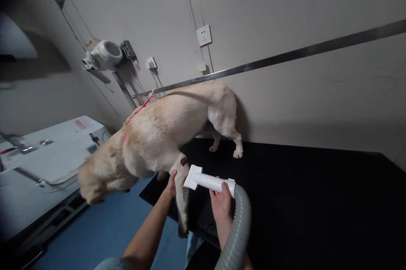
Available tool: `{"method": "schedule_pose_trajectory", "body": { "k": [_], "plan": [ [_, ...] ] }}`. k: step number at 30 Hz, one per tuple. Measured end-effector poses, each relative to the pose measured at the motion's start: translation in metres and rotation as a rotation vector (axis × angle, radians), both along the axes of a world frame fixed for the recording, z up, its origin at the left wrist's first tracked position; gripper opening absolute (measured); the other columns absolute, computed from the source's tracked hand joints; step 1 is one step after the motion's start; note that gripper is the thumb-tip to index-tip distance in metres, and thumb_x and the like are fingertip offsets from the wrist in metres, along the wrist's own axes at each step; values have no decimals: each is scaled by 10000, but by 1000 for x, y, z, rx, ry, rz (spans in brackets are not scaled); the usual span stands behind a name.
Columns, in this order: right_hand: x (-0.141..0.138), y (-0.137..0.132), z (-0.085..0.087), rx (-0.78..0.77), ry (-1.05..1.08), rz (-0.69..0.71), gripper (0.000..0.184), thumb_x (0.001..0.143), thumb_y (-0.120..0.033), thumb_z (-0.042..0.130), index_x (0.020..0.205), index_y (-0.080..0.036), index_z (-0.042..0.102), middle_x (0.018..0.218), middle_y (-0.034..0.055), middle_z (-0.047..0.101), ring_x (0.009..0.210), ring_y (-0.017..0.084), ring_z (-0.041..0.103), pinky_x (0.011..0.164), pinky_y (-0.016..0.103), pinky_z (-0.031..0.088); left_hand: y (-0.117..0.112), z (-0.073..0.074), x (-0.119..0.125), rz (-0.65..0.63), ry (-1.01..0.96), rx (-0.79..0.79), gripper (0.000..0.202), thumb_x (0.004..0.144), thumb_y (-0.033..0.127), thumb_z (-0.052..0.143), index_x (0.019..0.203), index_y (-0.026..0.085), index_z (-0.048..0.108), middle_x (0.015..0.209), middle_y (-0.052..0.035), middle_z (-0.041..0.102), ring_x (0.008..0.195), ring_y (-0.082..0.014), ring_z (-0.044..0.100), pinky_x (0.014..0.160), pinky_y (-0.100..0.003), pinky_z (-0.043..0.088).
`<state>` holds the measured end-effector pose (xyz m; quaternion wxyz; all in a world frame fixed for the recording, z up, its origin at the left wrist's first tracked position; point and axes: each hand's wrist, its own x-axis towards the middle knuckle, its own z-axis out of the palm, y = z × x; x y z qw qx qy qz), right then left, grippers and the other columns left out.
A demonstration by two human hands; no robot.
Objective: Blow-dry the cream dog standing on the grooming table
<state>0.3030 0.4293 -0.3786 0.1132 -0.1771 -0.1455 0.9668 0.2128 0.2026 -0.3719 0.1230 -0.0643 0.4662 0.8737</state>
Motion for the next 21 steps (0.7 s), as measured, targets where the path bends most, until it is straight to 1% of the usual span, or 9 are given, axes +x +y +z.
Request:
{"method": "schedule_pose_trajectory", "body": {
  "k": [1, 3, 6, 8, 9, 12, 15, 18, 21],
  "plan": [
    [2, 0, -8, -11, -29, 14, 538, 668, -445, 911, 1094, -313, 610, 1092, -13, 767, 1127, 246, 753, 913, 404, 671, 2, 0, -1, 0, -10, 26, 488, 1008, 421, 511, 1368, 136, 674, 1194, -169, 811, 1232, -334, 740, 1153, -431, 531],
    [3, 0, -23, -25, -72, 35, 536, 658, -461, 900, 1075, -299, 604, 1042, -11, 773, 1031, 246, 774, 864, 411, 685, 4, 0, -3, -10, -56, 61, 504, 1002, 426, 517, 1351, 99, 675, 1166, -199, 811, 1202, -347, 750, 1180, -461, 508],
    [-2, 1, -35, -27, -67, 51, 483, 713, -533, 847, 1056, -288, 610, 1016, 4, 785, 998, 253, 785, 861, 429, 691, 2, -1, -6, -3, -116, 74, 527, 1020, 456, 475, 1299, 62, 687, 1088, -212, 814, 1197, -376, 745, 1202, -486, 476],
    [-7, 1, -38, -29, -53, 53, 476, 735, -566, 825, 1058, -290, 610, 1025, 7, 794, 1010, 249, 786, 864, 421, 692, -1, -2, -6, 11, -138, 70, 560, 1031, 488, 444, 1285, 52, 687, 1035, -213, 812, 1208, -393, 737, 1213, -503, 459],
    [-8, 1, -38, -31, -59, 48, 487, 723, -556, 835, 1064, -293, 607, 1020, -1, 795, 998, 241, 786, 849, 409, 694, -3, -3, -7, 14, -144, 68, 571, 1032, 499, 440, 1288, 51, 684, 1025, -215, 810, 1206, -396, 737, 1215, -511, 455],
    [-8, 0, -36, -32, -93, 42, 527, 670, -490, 874, 1073, -301, 592, 980, -20, 789, 951, 232, 782, 788, 387, 695, -8, -5, -7, 15, -129, 75, 582, 1016, 515, 476, 1340, 71, 664, 1093, -210, 805, 1201, -381, 739, 1210, -500, 463],
    [-7, -1, -30, -26, -61, 51, 513, 697, -521, 853, 1079, -293, 596, 1040, 8, 792, 1051, 260, 777, 873, 433, 687, -9, -5, -9, 13, -108, 87, 625, 999, 551, 503, 1388, 80, 636, 1143, -196, 796, 1179, -347, 748, 1203, -467, 472],
    [-6, -2, -26, -7, -33, 38, 495, 714, -502, 856, 1086, -294, 606, 1103, 7, 787, 1133, 267, 761, 932, 433, 667, -9, -5, -10, 13, -111, 78, 612, 1040, 562, 415, 1369, 97, 640, 1077, -170, 804, 1077, -319, 773, 1165, -465, 498],
    [-1, -7, -34, -17, -69, 75, 501, 675, -472, 882, 1059, -305, 609, 1059, -10, 788, 1066, 253, 774, 885, 406, 674, -9, -5, -12, 11, -122, 67, 591, 1069, 543, 357, 1306, 94, 661, 1002, -158, 809, 1003, -328, 783, 1129, -479, 514]
  ]
}}
